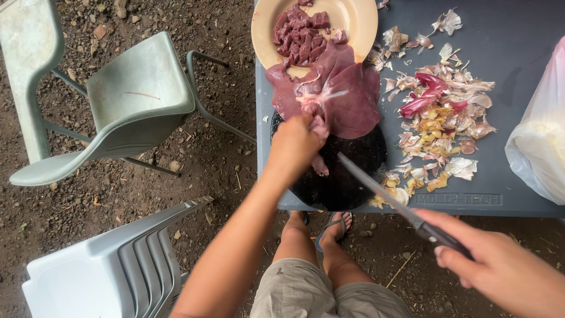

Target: The person cuts a large piece of raw meat into smaller pieces on a black cutting board using a knife and places some pieces onto a plate.

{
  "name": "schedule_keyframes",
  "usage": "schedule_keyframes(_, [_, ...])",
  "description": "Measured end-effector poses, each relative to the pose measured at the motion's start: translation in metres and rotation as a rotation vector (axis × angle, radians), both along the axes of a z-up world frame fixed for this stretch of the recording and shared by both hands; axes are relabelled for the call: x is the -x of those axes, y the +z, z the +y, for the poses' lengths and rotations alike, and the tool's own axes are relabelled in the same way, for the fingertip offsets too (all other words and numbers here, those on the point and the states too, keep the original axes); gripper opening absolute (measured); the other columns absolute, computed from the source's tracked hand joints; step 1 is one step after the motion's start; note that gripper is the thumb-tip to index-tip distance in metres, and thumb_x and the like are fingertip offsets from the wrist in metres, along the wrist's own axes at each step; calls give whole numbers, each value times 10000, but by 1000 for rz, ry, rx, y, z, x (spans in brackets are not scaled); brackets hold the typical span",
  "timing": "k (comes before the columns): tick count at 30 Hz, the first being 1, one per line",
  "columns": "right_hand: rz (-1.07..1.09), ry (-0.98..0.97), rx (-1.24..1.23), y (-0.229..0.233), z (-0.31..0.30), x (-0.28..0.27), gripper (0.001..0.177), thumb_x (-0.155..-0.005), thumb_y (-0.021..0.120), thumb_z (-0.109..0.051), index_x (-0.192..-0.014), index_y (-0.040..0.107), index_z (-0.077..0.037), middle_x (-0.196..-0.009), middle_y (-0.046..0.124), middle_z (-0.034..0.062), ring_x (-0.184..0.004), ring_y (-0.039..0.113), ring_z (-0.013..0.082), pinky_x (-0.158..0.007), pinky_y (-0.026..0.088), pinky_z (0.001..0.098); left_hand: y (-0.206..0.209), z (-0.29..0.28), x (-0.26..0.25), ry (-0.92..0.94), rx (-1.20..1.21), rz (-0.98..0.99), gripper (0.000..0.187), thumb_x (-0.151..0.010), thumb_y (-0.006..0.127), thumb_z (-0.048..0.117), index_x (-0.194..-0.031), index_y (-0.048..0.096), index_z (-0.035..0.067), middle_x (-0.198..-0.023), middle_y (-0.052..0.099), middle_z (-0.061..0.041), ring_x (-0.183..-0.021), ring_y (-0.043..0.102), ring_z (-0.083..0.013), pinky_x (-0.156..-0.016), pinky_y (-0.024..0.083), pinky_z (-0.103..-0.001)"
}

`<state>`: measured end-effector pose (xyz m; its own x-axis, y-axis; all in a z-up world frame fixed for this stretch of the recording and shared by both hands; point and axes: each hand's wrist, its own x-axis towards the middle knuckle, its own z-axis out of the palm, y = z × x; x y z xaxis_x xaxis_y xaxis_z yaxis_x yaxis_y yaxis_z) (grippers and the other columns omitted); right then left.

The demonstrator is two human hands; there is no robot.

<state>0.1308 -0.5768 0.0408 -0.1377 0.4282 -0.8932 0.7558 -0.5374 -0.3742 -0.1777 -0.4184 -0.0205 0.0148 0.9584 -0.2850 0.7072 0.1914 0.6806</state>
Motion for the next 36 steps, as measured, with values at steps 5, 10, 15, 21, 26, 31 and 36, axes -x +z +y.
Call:
schedule_keyframes(5, [77, -303, -115, -20, -6, -20, 715, -1005, 626, -167, -1655, 395, -352, -911, 647, 67, -667, 544, 154, -563, 501, 326, 22, 39, 7, -96, 54, -624, 160, -882, 677, 101, -992, 758, 17, -811, 700, -73, -626, 679, -138, -558, 535, -315])
schedule_keyframes(10, [414, -452, -400, -40, -5, -12, 726, -1011, 574, -81, -1712, 394, -141, -992, 671, 89, -700, 610, 143, -533, 513, 290, 66, 56, 0, -238, 255, -643, 287, -893, 583, 6, -1111, 769, -22, -801, 729, -103, -572, 640, -124, -498, 519, -274])
schedule_keyframes(15, [449, -583, -509, -37, 2, 13, 701, -991, 556, -54, -1670, 392, -108, -970, 682, 89, -681, 604, 132, -520, 485, 279, 68, 45, 17, -213, 611, -849, 370, -907, 543, 35, -1265, 638, 18, -795, 717, -160, -520, 676, -172, -478, 577, -340])
schedule_keyframes(21, [323, -532, -405, -24, 20, 64, 672, -915, 586, -94, -1561, 450, -216, -868, 675, 43, -611, 591, 119, -517, 483, 278, 17, 20, 50, -174, 831, -981, 324, -872, 500, 90, -1130, 656, -29, -807, 749, -124, -517, 655, -157, -429, 499, -294])
schedule_keyframes(26, [201, -416, -414, -9, 18, 96, 657, -914, 646, -172, -1540, 469, -268, -750, 671, 73, -592, 617, 141, -580, 534, 298, 13, 5, 35, 89, 550, -569, 372, -1018, 591, 323, -909, 590, -32, -617, 668, -84, -429, 618, -182, -407, 475, -313])
schedule_keyframes(31, [167, -419, -417, -2, 0, 118, 706, -911, 631, -211, -1581, 418, -285, -740, 686, 57, -571, 649, 144, -585, 552, 318, 28, -19, 18, 51, 112, -328, 197, -913, 566, 234, -1032, 547, 79, -624, 704, -88, -464, 675, -207, -416, 517, -403])
schedule_keyframes(36, [147, -462, -324, -8, -22, 128, 716, -919, 640, -227, -1595, 424, -319, -731, 672, 86, -569, 631, 159, -589, 554, 334, 28, -13, 27, -137, 122, 12, 250, -1002, 526, 290, -965, 617, 60, -659, 724, -153, -643, 734, -306, -627, 562, -418])
